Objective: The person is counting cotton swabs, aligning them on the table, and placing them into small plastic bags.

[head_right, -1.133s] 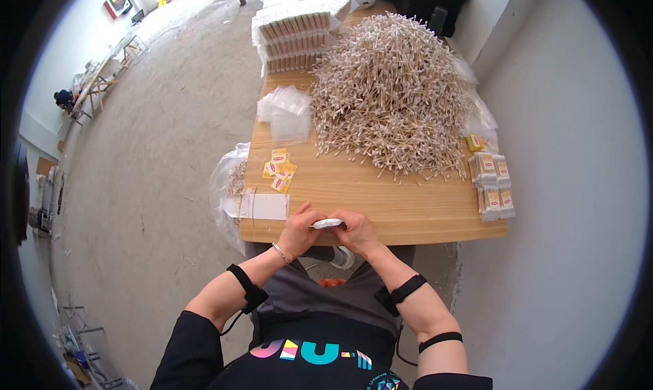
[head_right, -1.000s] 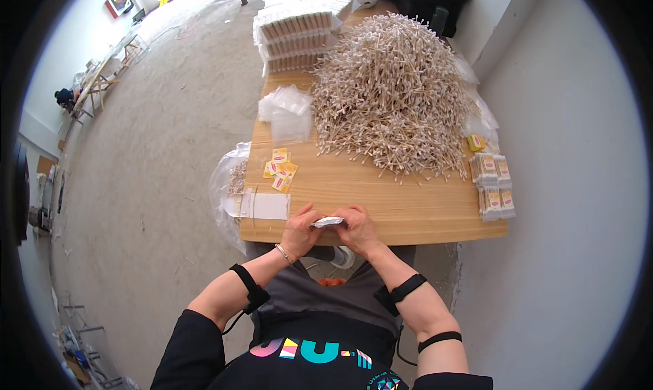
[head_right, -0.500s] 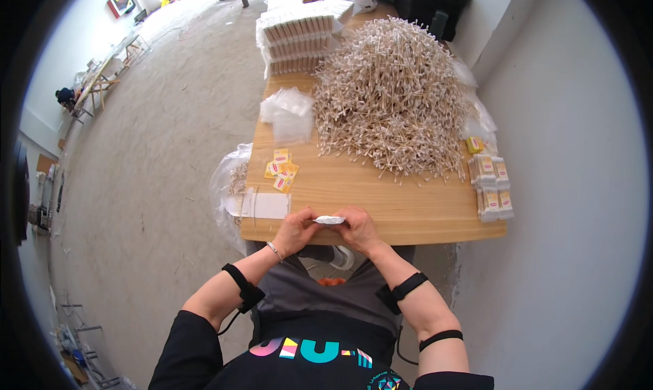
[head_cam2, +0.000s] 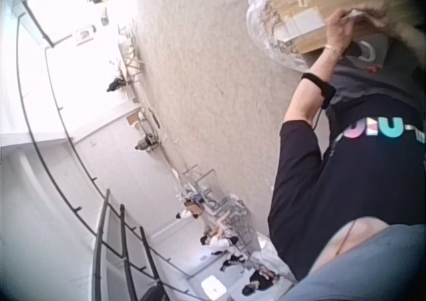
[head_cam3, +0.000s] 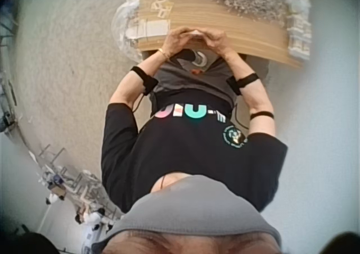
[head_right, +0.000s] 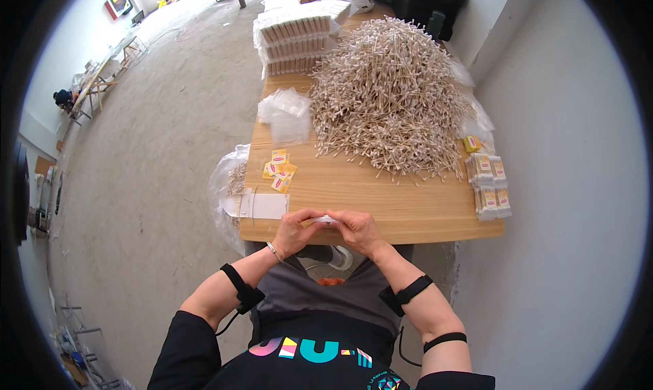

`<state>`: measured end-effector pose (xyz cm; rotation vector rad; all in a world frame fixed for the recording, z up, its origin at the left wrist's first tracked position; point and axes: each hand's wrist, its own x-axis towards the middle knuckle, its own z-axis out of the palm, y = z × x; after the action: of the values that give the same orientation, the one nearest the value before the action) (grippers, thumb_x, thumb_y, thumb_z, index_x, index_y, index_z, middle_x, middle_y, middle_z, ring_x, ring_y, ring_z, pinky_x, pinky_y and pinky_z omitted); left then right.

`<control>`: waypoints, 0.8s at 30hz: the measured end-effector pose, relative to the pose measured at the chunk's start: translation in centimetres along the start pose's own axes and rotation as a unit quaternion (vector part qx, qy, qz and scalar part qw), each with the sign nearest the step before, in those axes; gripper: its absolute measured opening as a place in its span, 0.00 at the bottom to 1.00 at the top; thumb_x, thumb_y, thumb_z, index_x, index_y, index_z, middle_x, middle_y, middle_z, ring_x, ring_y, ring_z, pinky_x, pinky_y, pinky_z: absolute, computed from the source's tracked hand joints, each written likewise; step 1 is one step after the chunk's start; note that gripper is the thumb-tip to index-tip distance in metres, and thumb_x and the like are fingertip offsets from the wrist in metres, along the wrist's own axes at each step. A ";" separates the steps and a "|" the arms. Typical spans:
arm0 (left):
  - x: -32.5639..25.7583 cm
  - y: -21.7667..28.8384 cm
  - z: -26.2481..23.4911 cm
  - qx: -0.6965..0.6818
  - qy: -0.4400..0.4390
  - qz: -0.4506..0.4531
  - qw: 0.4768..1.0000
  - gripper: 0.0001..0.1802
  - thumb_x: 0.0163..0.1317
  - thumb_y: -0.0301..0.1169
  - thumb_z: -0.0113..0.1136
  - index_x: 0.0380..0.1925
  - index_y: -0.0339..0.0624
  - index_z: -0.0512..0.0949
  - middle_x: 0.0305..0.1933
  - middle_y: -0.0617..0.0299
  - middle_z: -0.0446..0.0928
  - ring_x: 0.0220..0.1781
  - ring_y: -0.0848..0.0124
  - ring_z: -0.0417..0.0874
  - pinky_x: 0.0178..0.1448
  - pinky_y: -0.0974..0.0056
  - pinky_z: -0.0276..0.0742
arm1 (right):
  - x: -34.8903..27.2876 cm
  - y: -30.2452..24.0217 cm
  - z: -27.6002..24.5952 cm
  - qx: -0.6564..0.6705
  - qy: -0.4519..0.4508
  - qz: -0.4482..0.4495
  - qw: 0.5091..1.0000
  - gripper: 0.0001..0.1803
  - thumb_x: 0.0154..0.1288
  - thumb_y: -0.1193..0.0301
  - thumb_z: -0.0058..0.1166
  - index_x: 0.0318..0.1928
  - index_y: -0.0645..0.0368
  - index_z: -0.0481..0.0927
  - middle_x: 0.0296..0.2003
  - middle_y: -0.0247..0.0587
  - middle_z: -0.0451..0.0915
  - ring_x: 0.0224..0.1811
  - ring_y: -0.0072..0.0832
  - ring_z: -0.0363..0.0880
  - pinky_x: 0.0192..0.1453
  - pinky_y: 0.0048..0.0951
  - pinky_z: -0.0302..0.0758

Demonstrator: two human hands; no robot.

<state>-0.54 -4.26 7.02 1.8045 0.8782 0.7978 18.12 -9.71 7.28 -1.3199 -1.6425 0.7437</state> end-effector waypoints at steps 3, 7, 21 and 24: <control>0.2 0.1 -0.1 -0.019 -0.023 -0.045 0.999 0.12 0.52 0.25 0.65 0.38 0.36 0.80 0.36 0.54 0.82 0.40 0.67 0.84 0.45 0.67 0.77 | -0.1 0.3 -0.1 -0.034 0.008 -0.030 0.999 0.14 0.54 0.80 0.57 0.43 0.60 0.81 0.37 0.47 0.82 0.39 0.39 0.82 0.43 0.32 0.78; 0.0 0.4 -0.4 0.022 -0.012 0.019 1.000 0.10 0.54 0.24 0.63 0.37 0.36 0.80 0.36 0.54 0.82 0.40 0.64 0.84 0.45 0.66 0.78 | -0.1 -0.2 -0.5 -0.113 0.003 -0.106 0.988 0.15 0.52 0.83 0.55 0.42 0.60 0.82 0.38 0.45 0.83 0.40 0.38 0.82 0.44 0.32 0.78; -0.3 0.6 -0.9 0.293 0.044 0.318 0.901 0.16 0.49 0.22 0.59 0.40 0.43 0.80 0.46 0.58 0.81 0.48 0.64 0.82 0.57 0.59 0.75 | -0.2 -1.1 -0.9 -0.372 0.039 -0.281 0.884 0.15 0.49 0.73 0.54 0.40 0.60 0.79 0.40 0.38 0.81 0.41 0.30 0.81 0.43 0.29 0.77; -1.0 0.4 -0.6 0.256 0.048 0.279 0.924 0.17 0.50 0.21 0.60 0.43 0.41 0.79 0.46 0.55 0.81 0.48 0.60 0.82 0.56 0.60 0.76 | -0.3 -1.0 -0.7 -0.369 0.038 -0.279 0.886 0.15 0.49 0.74 0.54 0.41 0.60 0.79 0.41 0.38 0.81 0.42 0.30 0.80 0.43 0.29 0.77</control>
<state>-1.52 -4.90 7.43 2.5621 0.6705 1.0874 18.35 -10.32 8.34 -1.2177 -2.1952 -0.3211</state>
